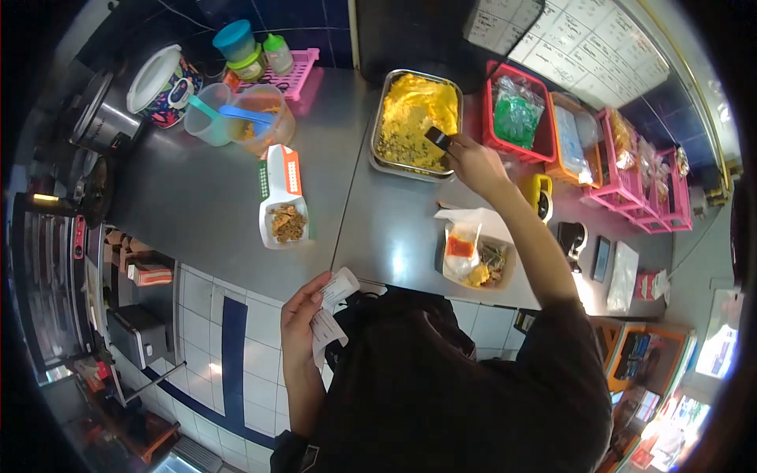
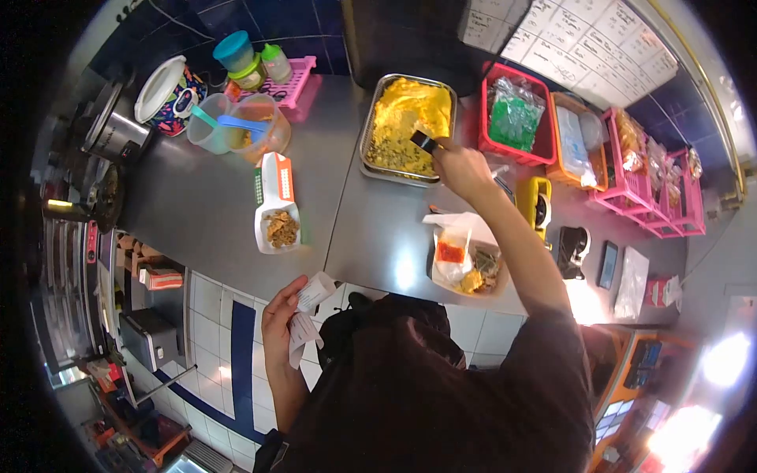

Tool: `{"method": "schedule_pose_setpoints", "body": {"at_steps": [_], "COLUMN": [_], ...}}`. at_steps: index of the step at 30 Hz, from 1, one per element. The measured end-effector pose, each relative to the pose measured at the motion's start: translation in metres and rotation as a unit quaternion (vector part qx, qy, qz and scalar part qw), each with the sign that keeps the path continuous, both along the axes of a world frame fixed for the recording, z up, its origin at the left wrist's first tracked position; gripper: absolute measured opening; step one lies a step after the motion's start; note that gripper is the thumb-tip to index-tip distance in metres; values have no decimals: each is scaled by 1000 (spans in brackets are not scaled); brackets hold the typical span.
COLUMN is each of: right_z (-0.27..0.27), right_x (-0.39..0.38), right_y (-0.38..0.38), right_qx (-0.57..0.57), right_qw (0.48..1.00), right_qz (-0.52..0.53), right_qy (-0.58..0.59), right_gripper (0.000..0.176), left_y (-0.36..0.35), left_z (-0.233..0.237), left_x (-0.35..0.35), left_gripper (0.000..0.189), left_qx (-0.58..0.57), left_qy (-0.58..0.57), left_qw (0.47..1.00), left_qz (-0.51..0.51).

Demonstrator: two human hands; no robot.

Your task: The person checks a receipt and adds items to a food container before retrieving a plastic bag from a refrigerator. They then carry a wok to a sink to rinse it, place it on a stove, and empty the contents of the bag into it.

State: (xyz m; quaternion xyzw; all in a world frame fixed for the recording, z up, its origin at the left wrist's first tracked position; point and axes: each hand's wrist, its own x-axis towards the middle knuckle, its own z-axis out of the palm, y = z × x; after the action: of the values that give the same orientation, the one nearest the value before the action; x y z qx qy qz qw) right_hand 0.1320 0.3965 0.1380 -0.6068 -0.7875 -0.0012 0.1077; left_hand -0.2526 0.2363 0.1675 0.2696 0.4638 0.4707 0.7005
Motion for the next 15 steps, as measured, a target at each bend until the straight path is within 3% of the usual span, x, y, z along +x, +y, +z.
{"method": "schedule_pose_setpoints", "body": {"at_steps": [1, 3, 6, 8, 12, 14, 15], "right_z": [-14, -35, -57, -70, -104, -96, -87], "right_x": [1, -4, -12, -21, -24, -16, -4], "right_y": [27, 70, 105, 108, 113, 126, 128], "right_qx": [2, -6, -45, -87, -118, -158, -160], "right_qw": [1000, 980, 952, 945, 938, 966, 965], "right_qz": [9, 69, 116, 160, 123, 16, 18], "right_qy": [3, -188, -280, -271, -301, -204, -207], "right_gripper": [13, 19, 18, 18, 19, 15, 15], "left_y": [-1, -4, -7, -13, -17, -17, -16], "left_z": [6, 11, 10, 3, -2, 0, 1], "left_x": [1, 6, 13, 19, 28, 31, 32], "left_gripper": [38, 38, 37, 36, 38, 39, 39], "left_qx": [-4, -10, -31, -31, -76, -81, -75], "left_qy": [3, 9, 10, 26, 24, 48, 35], "left_qw": [1000, 999, 994, 991, 987, 985, 987], "left_qz": [12, 35, 100, 130, 140, 142, 137]}}
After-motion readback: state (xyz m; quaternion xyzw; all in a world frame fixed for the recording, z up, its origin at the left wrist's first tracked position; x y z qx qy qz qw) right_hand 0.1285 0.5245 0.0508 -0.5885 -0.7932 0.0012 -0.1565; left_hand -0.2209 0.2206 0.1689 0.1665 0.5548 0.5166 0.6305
